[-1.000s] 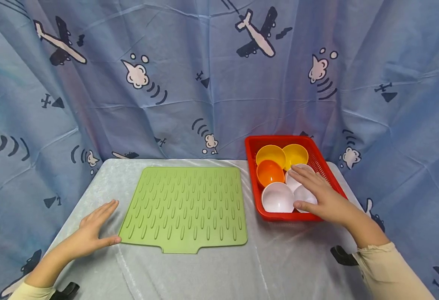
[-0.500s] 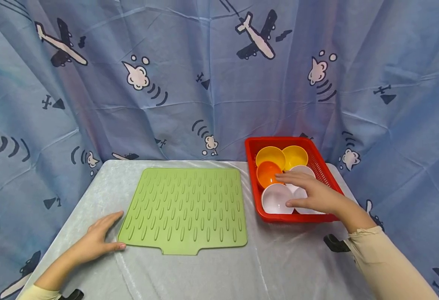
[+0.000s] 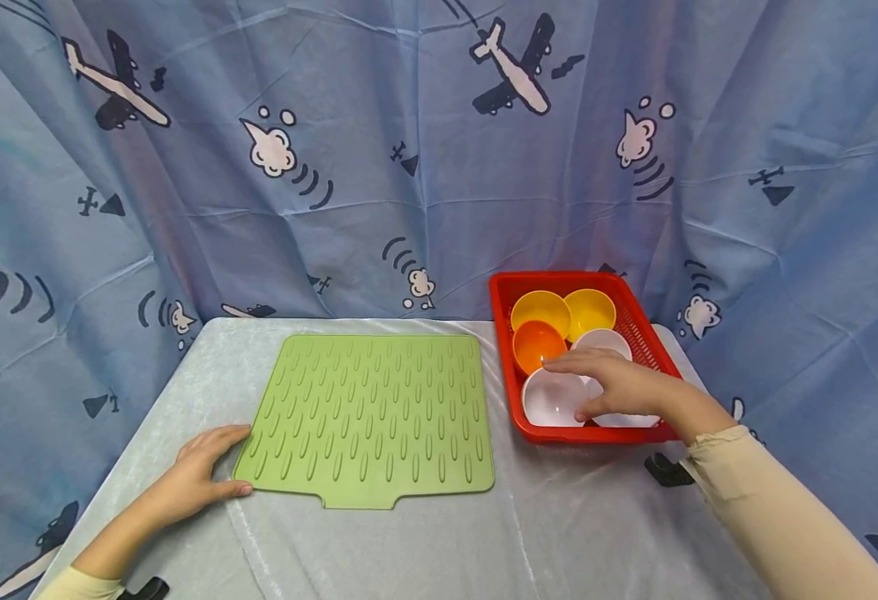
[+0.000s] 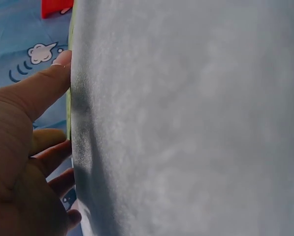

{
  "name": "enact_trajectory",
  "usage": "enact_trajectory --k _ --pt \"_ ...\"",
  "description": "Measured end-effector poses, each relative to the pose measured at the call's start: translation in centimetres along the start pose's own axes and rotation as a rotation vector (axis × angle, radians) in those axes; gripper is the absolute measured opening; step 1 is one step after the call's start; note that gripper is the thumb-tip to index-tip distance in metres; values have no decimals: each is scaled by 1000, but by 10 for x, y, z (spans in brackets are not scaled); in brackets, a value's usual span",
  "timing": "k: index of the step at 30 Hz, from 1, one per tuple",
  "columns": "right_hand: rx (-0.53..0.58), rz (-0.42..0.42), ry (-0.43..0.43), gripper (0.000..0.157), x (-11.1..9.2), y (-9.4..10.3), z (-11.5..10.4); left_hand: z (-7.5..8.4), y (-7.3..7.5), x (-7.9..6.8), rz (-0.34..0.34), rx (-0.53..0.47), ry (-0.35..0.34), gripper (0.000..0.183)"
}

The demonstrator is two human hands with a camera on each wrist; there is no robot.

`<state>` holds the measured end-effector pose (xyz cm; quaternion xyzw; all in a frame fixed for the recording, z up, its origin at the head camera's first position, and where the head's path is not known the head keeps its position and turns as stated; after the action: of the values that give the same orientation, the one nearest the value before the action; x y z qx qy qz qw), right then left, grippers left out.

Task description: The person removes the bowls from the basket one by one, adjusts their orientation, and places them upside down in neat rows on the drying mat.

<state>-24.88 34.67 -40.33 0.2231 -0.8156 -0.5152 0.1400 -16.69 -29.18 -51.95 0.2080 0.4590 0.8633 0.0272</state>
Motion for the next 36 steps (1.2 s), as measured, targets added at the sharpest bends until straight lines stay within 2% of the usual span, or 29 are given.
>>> enact_trajectory --k 10,14,20,29,36 --pt "-48 -128 -37 96 10 -3 0 1 2 0 -35 1 37 86" --pt "-55 -197 -82 98 16 -2 1 0 2 0 -52 5 55 87" --pt "-30 -281 -145 104 24 -2 8 0 2 2 -39 13 44 86" --pt "-33 -349 -141 100 30 -3 8 -3 1 5 -54 35 59 88" --pt "11 -396 -144 102 34 -6 7 -1 2 6 -47 48 72 87"
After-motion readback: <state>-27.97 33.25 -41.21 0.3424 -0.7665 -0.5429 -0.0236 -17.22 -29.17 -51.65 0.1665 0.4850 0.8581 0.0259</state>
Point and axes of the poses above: each hand's wrist, its own x-axis towards the middle knuckle, its own y-axis out of the back of the hand, z = x × y, the point moved 2 cm from there along x, towards the middle knuckle, and after that the axes turned 10 degrees about z, right-handed, at the moved point
